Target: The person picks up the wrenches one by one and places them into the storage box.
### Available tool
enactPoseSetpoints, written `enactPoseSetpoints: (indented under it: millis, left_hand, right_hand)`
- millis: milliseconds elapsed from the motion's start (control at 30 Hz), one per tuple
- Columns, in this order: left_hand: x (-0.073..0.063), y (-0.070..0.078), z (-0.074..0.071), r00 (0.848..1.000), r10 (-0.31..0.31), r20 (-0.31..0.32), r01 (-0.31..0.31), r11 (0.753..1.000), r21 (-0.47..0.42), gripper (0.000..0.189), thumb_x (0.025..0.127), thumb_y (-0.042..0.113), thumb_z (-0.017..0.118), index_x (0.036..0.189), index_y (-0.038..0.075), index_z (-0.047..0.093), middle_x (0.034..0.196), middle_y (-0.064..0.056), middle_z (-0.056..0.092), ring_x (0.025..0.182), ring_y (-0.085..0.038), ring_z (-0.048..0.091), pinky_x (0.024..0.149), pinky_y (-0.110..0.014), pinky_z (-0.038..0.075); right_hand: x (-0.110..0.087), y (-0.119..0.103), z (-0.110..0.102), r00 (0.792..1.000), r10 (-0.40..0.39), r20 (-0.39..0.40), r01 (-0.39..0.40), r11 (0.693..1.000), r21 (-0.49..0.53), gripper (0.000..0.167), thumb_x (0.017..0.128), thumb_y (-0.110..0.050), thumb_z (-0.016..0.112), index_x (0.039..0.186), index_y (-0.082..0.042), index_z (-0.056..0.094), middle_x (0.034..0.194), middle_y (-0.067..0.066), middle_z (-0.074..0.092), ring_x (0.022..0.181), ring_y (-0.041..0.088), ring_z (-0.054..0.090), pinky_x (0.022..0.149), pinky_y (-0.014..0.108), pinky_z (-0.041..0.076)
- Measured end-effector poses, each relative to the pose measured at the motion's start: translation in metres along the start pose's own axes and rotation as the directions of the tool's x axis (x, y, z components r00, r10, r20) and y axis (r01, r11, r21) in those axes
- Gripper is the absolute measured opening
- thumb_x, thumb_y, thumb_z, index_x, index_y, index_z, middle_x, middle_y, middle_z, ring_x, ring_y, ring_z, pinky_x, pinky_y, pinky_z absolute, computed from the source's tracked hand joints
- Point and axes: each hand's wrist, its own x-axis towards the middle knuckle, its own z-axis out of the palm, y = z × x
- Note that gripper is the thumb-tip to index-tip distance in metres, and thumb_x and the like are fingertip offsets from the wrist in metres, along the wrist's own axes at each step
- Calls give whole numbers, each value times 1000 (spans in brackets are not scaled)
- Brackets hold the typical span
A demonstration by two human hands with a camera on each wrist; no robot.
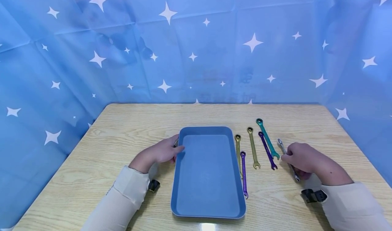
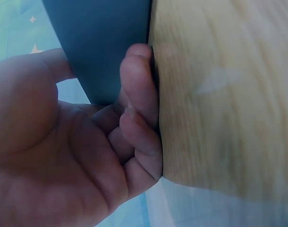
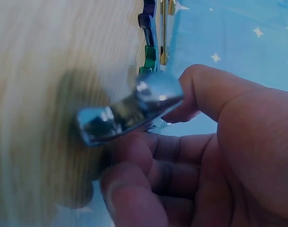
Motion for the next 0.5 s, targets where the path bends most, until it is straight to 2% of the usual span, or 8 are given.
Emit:
enactPoseSetpoints:
  millis: [167, 500]
  left_hand:
    - [0, -1, 0, 1000, -6, 4, 6, 1000, 1, 68, 107, 36, 45, 162, 18, 9, 67, -7, 65, 60, -21, 62, 100, -43, 45]
    - [-1, 0, 0, 1000, -7, 4, 7, 1000, 0, 69, 107, 36, 46, 162, 16, 9, 66, -7, 64, 59, -21, 62, 105, -45, 42]
  right_hand:
    - [1, 2, -1, 1000, 7, -7, -7, 1000, -7, 27, 99, -21, 52, 77, -6, 53, 53, 4, 54, 43, 16, 56, 44, 32, 51]
    - [1, 3, 1, 999, -13, -31, 12, 1000, -24, 23, 97, -17, 52, 77, -7, 52, 51, 2, 50, 41, 15, 52, 43, 32, 48]
